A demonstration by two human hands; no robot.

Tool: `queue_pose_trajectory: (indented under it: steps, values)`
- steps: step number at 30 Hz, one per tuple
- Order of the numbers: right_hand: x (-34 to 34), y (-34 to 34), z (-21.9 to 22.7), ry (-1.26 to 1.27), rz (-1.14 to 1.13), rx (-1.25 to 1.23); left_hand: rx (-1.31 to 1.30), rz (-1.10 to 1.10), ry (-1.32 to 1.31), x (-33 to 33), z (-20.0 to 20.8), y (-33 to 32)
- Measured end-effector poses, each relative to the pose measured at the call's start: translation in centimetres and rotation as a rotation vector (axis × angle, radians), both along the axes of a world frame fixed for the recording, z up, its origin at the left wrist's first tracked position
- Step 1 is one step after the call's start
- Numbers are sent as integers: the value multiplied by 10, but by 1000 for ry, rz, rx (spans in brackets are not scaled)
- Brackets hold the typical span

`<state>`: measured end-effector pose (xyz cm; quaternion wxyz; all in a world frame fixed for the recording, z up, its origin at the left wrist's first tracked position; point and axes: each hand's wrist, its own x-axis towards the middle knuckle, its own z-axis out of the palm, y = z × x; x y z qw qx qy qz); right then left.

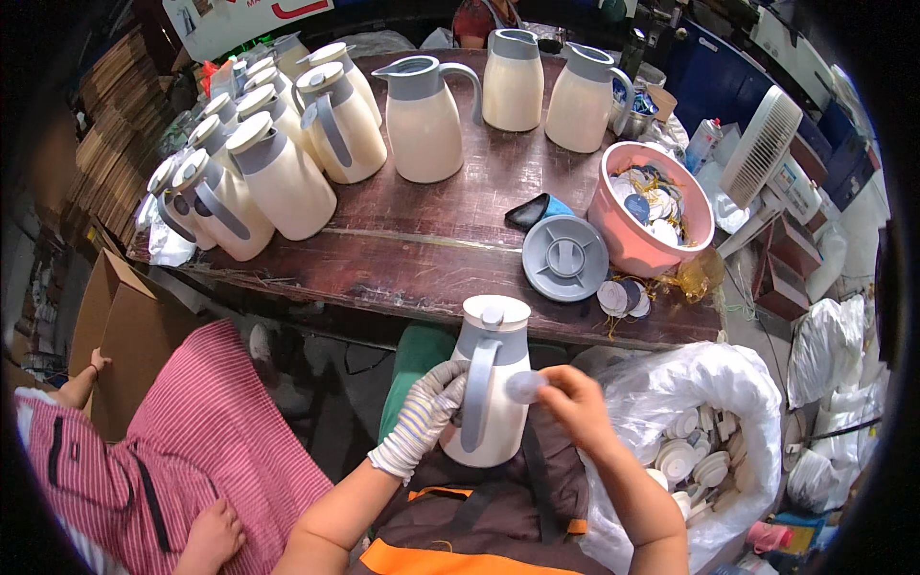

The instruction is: The person assembles white plastic pitchers by inserting a lid and securing it with a rubber band. They repeatedly pick up a pitcher, place a lid on top, and wrap a rubber band around the handle and lid to hold it in place. Completed pitchers are placed on the table.

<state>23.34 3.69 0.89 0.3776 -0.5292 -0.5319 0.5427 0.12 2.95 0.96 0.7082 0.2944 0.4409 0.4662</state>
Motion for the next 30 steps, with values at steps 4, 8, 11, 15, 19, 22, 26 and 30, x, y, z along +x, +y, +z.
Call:
queue_pose_trajectory:
  steps: [4, 8, 11, 15, 19, 22, 26, 30]
  values:
    - [-46, 3, 27, -24, 62, -69, 170, -152, 506, -5, 3, -2]
    - [-32, 2, 41, -362, 224, 69, 57, 89, 191, -8, 0, -4]
    - [-7, 0, 25, 26, 443, -285, 104, 264, 121, -7, 6, 3]
    - [-11, 5, 25, 867, 184, -167, 263, 352, 111, -2, 20, 6]
    - [-34, 12, 39, 704, 50, -85, 534, 320, 381, 2, 34, 0]
    - [-54, 10, 43, 295, 63, 326, 999, 144, 919, -11, 52, 3]
    - [-60, 8, 55, -160, 145, 669, 1009, 46, 904, -6, 55, -1]
    - [-62, 20, 59, -277, 56, 733, 589, 166, 476, 12, 29, -13]
